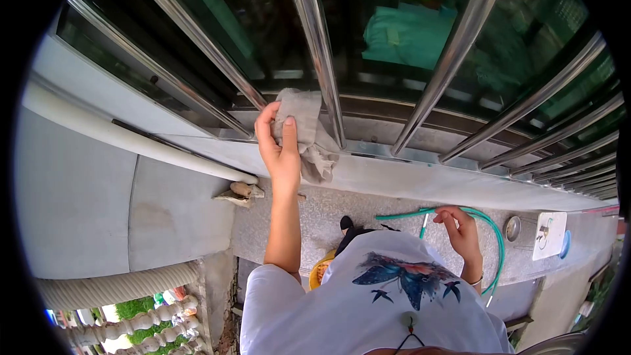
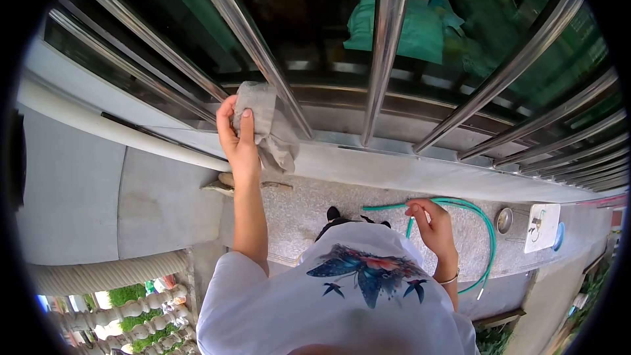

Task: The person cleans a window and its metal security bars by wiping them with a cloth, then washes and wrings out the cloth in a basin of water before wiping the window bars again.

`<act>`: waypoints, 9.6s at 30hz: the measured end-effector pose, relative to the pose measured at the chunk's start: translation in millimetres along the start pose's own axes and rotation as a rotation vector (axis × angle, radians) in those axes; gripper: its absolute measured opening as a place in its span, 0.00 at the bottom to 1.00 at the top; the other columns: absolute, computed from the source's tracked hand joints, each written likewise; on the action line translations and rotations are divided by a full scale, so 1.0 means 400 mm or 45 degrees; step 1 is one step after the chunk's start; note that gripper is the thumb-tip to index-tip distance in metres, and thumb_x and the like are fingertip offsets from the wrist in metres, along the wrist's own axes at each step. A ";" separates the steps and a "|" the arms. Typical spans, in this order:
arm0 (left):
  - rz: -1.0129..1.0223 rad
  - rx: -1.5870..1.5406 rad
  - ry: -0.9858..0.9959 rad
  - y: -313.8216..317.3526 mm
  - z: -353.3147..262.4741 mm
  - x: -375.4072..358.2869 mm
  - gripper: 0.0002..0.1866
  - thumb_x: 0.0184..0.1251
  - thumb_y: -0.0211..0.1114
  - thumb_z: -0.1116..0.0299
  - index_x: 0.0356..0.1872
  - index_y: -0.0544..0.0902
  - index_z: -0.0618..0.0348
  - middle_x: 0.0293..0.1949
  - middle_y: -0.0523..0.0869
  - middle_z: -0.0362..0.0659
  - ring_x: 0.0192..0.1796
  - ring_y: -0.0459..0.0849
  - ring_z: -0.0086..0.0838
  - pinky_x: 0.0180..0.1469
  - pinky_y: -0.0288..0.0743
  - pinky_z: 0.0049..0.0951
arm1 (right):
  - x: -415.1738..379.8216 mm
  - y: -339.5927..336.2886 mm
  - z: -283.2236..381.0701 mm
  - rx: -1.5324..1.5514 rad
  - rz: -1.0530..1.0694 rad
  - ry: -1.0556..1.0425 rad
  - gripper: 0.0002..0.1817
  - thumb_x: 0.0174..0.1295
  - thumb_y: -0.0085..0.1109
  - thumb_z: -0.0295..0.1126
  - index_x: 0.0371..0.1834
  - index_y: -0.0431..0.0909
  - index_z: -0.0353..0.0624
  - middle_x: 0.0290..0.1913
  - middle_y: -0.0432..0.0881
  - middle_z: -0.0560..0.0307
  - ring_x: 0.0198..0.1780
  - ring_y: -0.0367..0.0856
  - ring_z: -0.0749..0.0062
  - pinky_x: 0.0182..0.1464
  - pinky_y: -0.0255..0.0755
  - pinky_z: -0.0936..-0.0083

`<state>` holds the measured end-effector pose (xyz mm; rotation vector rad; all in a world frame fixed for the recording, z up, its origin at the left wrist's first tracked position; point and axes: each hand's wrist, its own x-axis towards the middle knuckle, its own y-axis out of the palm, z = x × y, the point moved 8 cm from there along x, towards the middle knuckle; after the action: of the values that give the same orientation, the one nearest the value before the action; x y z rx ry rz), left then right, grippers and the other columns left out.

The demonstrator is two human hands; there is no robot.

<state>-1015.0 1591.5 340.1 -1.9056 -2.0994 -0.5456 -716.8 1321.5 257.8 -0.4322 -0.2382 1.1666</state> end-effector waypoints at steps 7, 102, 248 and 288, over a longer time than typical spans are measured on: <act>0.021 0.732 1.093 0.199 -0.105 0.066 0.17 0.59 0.61 0.82 0.49 0.84 0.52 0.60 0.70 0.50 0.58 0.74 0.42 0.58 0.69 0.35 | -0.004 -0.017 -0.003 0.002 -0.004 -0.026 0.08 0.68 0.53 0.29 0.41 0.80 0.36 0.30 0.84 0.53 0.35 0.83 0.71 0.39 0.74 0.78; 1.928 -0.280 -0.692 0.585 0.010 -0.618 0.20 0.66 0.62 0.67 0.56 0.70 0.63 0.53 0.74 0.46 0.55 0.73 0.30 0.61 0.64 0.31 | -0.115 0.028 -0.168 0.585 -0.004 -0.024 0.18 0.64 0.59 0.39 0.51 0.74 0.39 0.42 0.80 0.52 0.39 0.79 0.72 0.44 0.74 0.73; 2.356 0.758 -0.824 4.384 0.439 -5.136 0.10 0.59 0.60 0.81 0.43 0.77 0.59 0.40 0.82 0.46 0.42 0.82 0.41 0.43 0.76 0.33 | -1.552 -3.943 -4.680 -0.772 0.098 0.859 0.17 0.58 0.55 0.27 0.52 0.76 0.53 0.49 0.77 0.57 0.49 0.80 0.61 0.58 0.71 0.62; 2.015 -0.274 -2.008 4.751 0.080 -5.054 0.13 0.61 0.61 0.80 0.48 0.76 0.63 0.54 0.76 0.43 0.54 0.76 0.27 0.59 0.69 0.27 | -1.648 -4.442 -4.000 0.656 -0.758 0.476 0.22 0.49 0.68 0.29 0.48 0.73 0.42 0.62 0.71 0.47 0.62 0.71 0.52 0.61 0.66 0.67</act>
<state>1095.9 -69.6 -356.3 -3.5525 0.1598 1.4324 1153.0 -190.0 -351.1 -0.0987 0.2490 0.5129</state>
